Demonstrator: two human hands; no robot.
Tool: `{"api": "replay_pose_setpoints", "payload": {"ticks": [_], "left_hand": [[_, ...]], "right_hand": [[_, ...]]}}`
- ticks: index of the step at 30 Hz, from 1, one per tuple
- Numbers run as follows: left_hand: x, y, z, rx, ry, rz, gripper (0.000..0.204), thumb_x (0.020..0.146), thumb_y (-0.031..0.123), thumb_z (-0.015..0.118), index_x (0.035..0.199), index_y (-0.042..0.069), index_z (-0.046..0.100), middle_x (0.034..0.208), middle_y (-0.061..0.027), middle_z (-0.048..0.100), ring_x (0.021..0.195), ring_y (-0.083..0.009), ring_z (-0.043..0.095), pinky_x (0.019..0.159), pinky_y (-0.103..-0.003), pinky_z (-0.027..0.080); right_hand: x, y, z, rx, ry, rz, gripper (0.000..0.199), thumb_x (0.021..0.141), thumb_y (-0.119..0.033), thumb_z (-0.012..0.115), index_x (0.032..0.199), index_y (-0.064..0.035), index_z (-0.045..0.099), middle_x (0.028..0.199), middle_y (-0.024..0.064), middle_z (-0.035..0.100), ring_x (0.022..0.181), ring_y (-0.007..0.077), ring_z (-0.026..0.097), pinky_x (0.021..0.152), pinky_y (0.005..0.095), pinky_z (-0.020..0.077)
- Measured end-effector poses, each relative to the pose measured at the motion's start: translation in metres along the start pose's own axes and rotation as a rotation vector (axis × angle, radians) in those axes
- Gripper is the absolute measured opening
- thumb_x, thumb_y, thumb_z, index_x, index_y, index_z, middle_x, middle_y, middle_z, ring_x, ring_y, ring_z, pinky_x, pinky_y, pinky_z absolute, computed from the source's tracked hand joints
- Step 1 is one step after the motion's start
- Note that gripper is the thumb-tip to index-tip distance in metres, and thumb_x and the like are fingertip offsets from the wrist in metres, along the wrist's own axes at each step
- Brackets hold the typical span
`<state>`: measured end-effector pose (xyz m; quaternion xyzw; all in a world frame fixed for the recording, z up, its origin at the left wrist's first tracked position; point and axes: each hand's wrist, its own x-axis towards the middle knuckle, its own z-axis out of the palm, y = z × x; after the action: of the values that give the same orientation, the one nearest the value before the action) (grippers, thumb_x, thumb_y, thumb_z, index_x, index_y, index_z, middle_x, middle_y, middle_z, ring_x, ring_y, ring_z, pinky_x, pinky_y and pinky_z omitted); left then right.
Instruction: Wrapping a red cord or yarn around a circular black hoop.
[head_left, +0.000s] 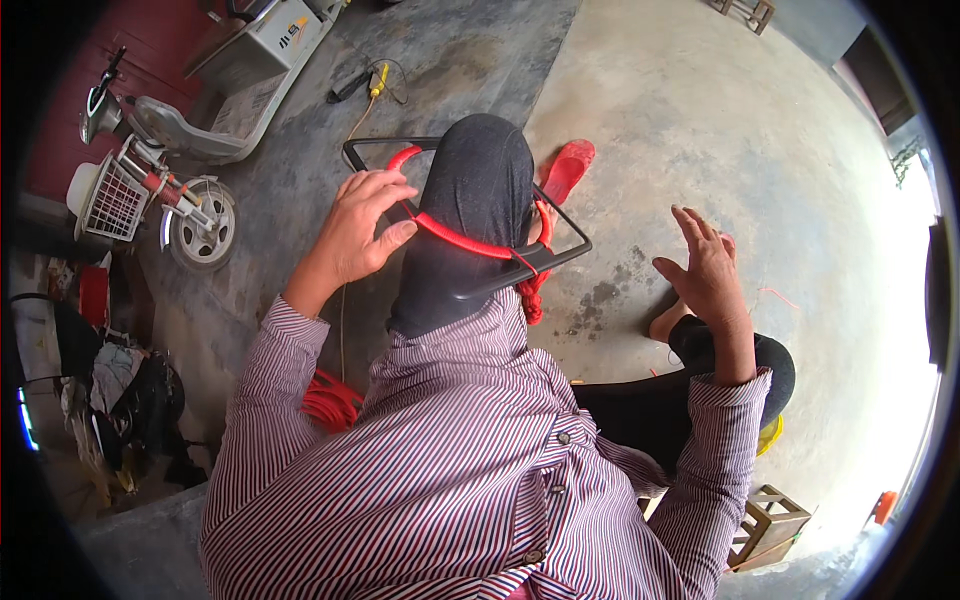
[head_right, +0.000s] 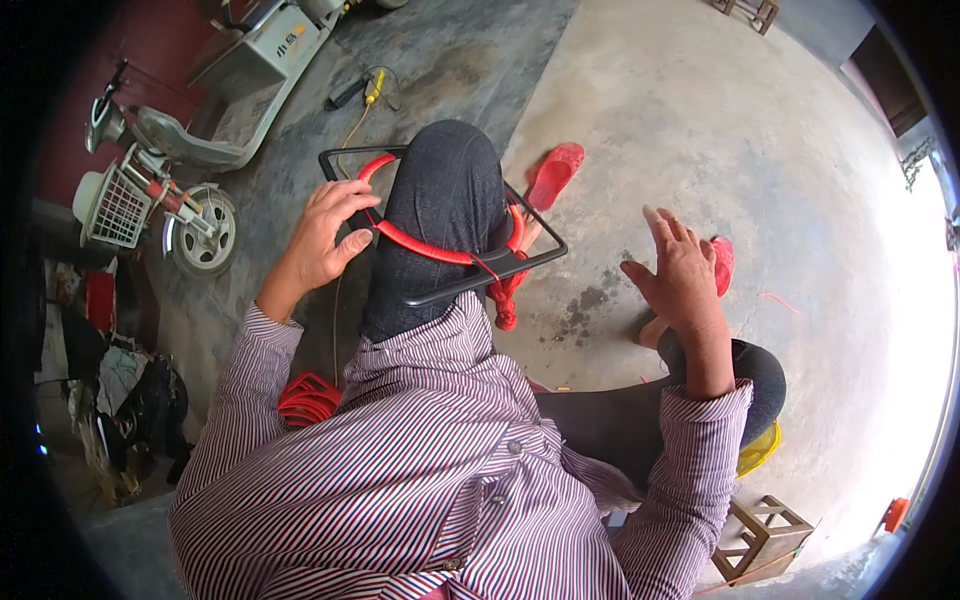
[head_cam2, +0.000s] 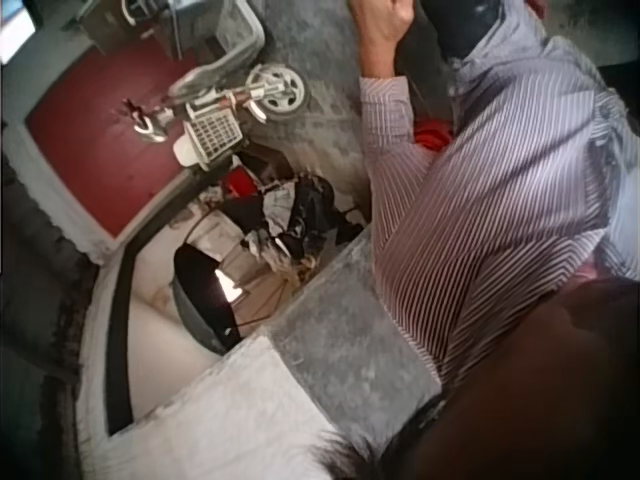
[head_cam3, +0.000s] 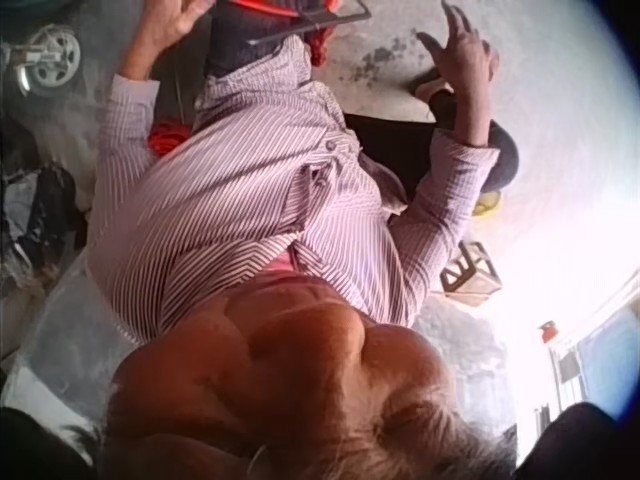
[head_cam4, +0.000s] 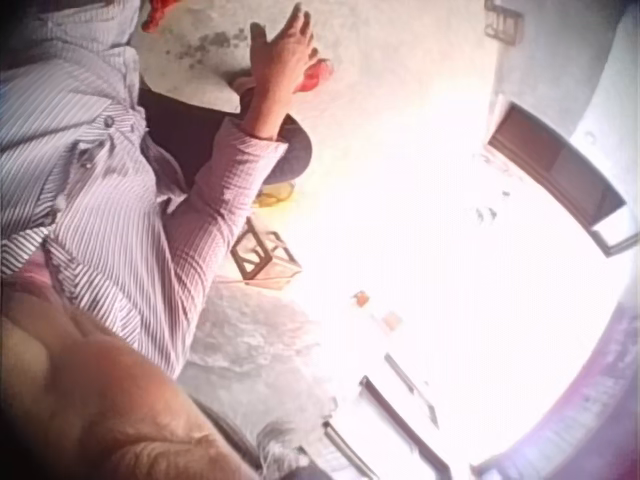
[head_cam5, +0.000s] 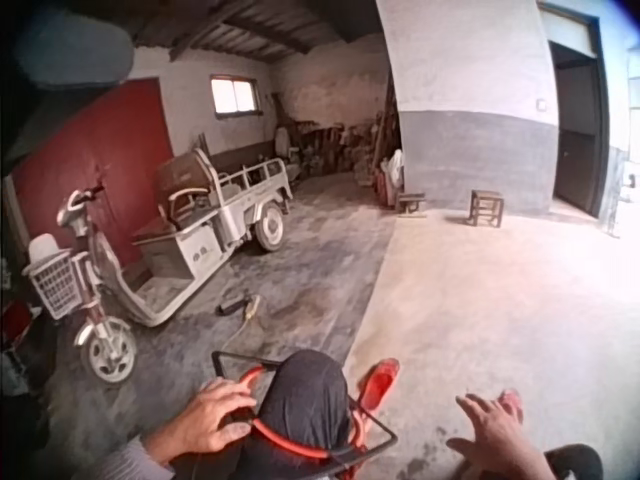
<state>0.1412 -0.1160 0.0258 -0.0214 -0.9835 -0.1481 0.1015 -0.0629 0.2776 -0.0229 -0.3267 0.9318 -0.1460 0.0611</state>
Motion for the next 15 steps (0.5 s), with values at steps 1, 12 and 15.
{"api": "replay_pose_setpoints", "payload": {"ticks": [1, 12, 15], "left_hand": [[0.000, 0.002, 0.000, -0.012, 0.002, -0.004, 0.062, 0.090, 0.055, 0.051, 0.113, -0.002, 0.063, 0.122, -0.0196, 0.057, 0.117, -0.0373, 0.051, 0.103, -0.044, 0.035], [0.000, 0.003, 0.000, -0.086, 0.139, 0.060, 0.059, 0.092, 0.051, 0.051, 0.116, -0.002, 0.063, 0.125, -0.0193, 0.057, 0.117, -0.0365, 0.052, 0.102, -0.043, 0.037], [-0.003, 0.016, -0.011, -0.051, 0.227, 0.052, 0.057, 0.091, 0.048, 0.056, 0.118, -0.002, 0.062, 0.127, -0.0203, 0.055, 0.117, -0.0351, 0.052, 0.102, -0.042, 0.037]], "right_hand": [[0.000, -0.002, -0.001, -0.001, 0.004, 0.002, 0.075, 0.077, -0.027, 0.076, 0.142, -0.0108, 0.043, 0.143, 0.0129, 0.047, 0.131, 0.0322, 0.045, 0.106, 0.0506, 0.0322], [-0.005, 0.004, -0.001, 0.014, 0.033, -0.029, 0.071, 0.078, -0.027, 0.075, 0.140, -0.0085, 0.045, 0.141, 0.0141, 0.049, 0.129, 0.0320, 0.047, 0.105, 0.0491, 0.0325], [-0.002, 0.000, 0.000, 0.015, 0.044, -0.030, 0.069, 0.079, -0.027, 0.074, 0.139, -0.0093, 0.047, 0.141, 0.0145, 0.049, 0.128, 0.0329, 0.048, 0.105, 0.0490, 0.0331]]}}
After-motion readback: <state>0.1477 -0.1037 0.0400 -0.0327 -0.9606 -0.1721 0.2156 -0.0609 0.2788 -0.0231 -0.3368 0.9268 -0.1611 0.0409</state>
